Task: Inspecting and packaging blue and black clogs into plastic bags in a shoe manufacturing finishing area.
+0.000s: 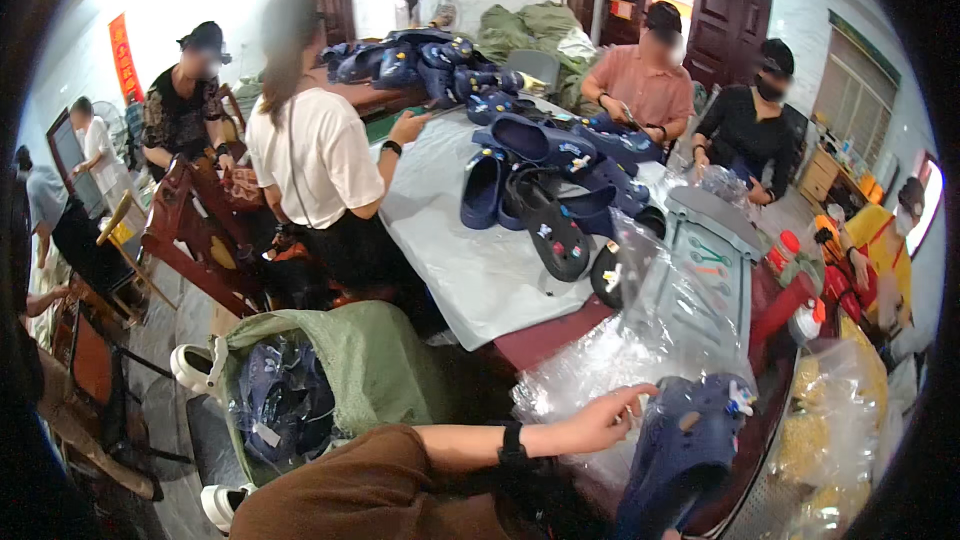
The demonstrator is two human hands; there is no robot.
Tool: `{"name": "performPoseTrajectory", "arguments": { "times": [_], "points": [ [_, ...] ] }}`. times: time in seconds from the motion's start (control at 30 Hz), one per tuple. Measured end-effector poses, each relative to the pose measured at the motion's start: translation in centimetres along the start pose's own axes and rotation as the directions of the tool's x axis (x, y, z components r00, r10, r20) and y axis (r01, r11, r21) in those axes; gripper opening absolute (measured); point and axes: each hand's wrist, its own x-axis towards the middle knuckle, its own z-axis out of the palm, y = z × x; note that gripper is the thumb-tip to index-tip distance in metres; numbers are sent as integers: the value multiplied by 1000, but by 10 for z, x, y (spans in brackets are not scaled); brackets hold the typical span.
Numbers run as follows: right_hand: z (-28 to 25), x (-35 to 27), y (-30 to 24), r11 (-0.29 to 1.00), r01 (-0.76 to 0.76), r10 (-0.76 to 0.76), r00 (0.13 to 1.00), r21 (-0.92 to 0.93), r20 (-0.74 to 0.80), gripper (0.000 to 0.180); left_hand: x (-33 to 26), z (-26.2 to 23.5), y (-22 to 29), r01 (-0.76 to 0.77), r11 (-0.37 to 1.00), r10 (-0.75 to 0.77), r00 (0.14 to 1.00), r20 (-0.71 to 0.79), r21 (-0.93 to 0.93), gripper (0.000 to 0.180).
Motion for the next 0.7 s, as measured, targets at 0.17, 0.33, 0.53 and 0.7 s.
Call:
{"name": "performPoseTrajectory", "arguments": {
  "times": [0.17,0.33,0.53,0.7],
  "points": [
    [83,-48,69,318,824,-859,460,-469,224,75,-7,-10,-3,234,911,-249,968,-2,-340,68],
    [150,-57,62,299,719,-816,534,-628,223,103,-11,-29,8,207,904,-264,958,-109,-373,45],
    [141,-49,59,64,655,-790,494,-753,363,104,-20,-28,44,90,996,-87,991,-104,20,39],
    [138,-52,58,-5,646,-795,460,-763,395,104,-22,-29,53,-200,967,202,979,4,155,43]
  ]
}}
